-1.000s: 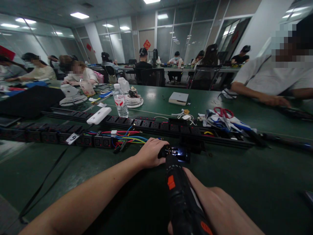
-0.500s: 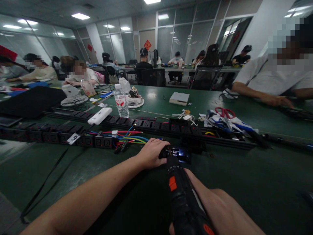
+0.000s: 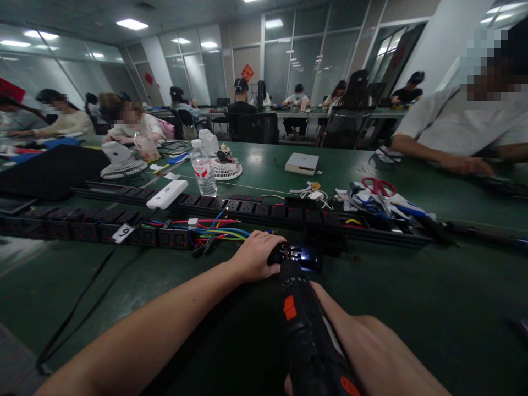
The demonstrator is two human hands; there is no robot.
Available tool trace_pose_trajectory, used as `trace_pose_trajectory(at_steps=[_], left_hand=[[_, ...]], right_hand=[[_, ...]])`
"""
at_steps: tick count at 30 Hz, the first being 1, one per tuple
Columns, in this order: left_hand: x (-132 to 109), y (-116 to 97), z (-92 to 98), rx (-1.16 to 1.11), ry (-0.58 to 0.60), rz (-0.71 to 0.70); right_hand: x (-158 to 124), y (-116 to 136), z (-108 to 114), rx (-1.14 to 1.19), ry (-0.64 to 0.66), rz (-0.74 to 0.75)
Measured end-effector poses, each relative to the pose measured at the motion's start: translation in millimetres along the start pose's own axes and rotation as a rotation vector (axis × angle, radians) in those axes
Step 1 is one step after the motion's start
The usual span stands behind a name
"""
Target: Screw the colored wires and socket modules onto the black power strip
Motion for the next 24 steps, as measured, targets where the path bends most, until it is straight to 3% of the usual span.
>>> trace_pose_trajectory(at_steps=[5,12,18,24], left_hand=[[1,0,-0.5,0.003,0.012,0.010],[2,-1,-0.7,-0.009,0.018,0.013],[1,0,-1.4,-0.003,0.027,0.020],[1,0,-1.4,0.003,0.026,0.017]], right_hand=[[-8,6,2,0.031,-0.035,0.045],[-4,1,1,0.048,0.018,0.023],[-12,8,3,-0.006,-0.106,0.049],[-12,13,2,-0.018,-0.104,0.055]])
Point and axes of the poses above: each hand's wrist, its own x-axis towards the middle knuckle, its own z-axis out of the back of the hand, y = z × x, the point moved 3 cm from there along x, towards the middle knuckle, and after that the axes turned 5 degrees about y, right-handed, at the moved point
